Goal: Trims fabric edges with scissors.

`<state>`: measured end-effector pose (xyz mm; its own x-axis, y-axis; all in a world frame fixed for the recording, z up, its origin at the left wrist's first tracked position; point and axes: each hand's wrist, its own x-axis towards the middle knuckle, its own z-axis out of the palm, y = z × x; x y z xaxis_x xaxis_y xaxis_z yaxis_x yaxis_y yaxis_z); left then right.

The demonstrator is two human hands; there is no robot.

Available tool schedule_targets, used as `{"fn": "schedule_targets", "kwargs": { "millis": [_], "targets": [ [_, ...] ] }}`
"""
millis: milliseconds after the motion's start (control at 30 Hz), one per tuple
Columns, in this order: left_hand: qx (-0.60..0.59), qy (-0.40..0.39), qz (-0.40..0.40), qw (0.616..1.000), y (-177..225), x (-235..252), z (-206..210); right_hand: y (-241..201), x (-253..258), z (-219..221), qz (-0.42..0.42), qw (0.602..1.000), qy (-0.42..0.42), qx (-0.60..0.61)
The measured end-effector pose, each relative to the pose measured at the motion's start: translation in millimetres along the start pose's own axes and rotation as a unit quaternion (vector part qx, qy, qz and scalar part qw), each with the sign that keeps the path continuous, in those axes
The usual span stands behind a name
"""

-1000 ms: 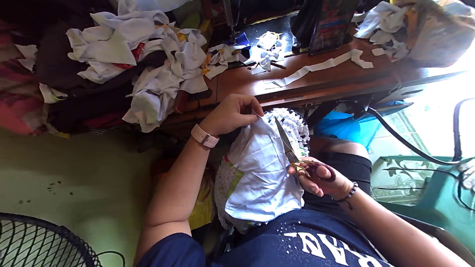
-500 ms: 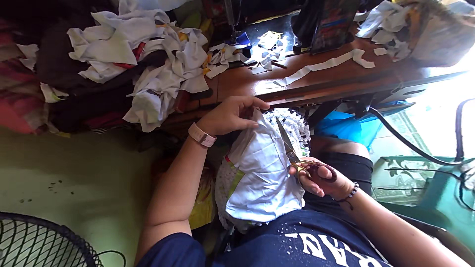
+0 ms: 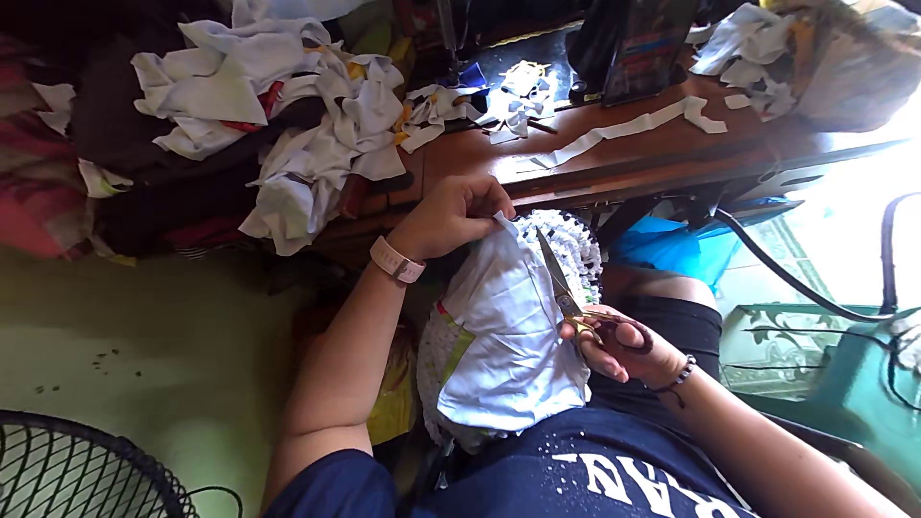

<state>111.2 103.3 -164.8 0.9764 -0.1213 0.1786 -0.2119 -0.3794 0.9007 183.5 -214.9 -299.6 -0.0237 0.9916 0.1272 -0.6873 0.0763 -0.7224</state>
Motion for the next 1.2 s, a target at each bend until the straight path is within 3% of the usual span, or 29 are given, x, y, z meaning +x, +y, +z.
{"fn": "schedule_targets", "kwargs": {
  "millis": [400,1200],
  "targets": [
    [-0.060,-0.016,0.016,0.998,-9,3,-1,-2,-4,0,0.015,1.000,0.000,-0.023],
    [-0.079,-0.005,-0.044,0.996,-7,7,3,-2,-4,-2,0.020,0.999,-0.002,-0.027]
  ]
}}
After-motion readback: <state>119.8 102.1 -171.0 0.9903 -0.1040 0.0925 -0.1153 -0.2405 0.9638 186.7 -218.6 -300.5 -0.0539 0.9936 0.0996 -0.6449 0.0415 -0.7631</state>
